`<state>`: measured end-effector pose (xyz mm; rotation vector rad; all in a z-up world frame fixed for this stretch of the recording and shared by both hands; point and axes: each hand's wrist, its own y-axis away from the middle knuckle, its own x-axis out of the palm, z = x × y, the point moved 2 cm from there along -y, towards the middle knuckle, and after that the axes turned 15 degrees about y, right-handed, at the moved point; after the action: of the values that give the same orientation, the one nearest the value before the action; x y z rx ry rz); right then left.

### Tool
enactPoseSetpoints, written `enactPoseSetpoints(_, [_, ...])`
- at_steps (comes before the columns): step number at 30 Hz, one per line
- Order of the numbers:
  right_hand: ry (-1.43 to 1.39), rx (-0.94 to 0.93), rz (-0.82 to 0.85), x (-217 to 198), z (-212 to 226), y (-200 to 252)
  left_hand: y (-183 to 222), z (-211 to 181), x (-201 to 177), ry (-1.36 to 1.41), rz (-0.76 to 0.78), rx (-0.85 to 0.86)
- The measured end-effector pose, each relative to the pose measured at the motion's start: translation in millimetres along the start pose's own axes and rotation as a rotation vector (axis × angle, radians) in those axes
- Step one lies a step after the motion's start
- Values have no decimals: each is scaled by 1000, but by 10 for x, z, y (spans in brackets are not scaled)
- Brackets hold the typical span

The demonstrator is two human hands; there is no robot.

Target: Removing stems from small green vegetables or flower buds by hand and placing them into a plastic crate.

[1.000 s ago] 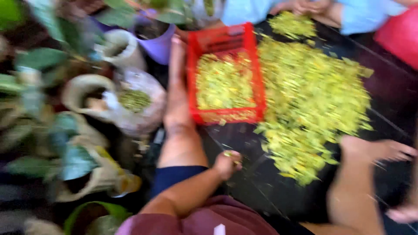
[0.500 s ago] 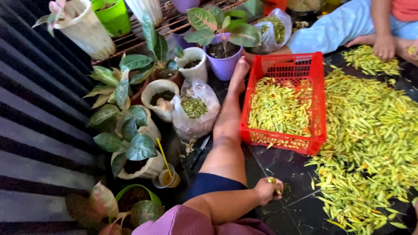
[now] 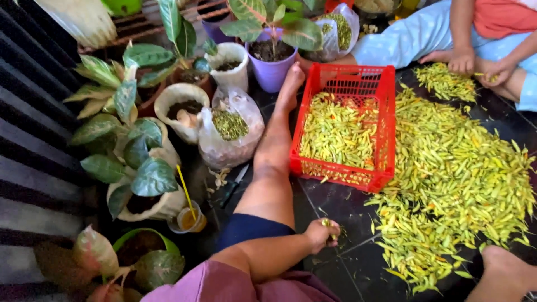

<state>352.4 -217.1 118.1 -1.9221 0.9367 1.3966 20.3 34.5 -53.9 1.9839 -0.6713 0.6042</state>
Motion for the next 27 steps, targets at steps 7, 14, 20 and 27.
enactPoseSetpoints(7, [-322, 220, 619, 1763, -621, -1159, -20, -15, 65, 166, 179, -80])
enactPoseSetpoints(14, [-588, 1062, 251, 354, -109, -605, 549, -459, 528, 377, 358, -196])
enactPoseSetpoints(20, [-1479, 406, -429, -1155, 1068, 345, 716, -488, 681, 479, 516, -295])
enactPoseSetpoints(27, [-569, -179, 136, -916, 2366, 1439, 620, -286, 550, 529, 468, -305])
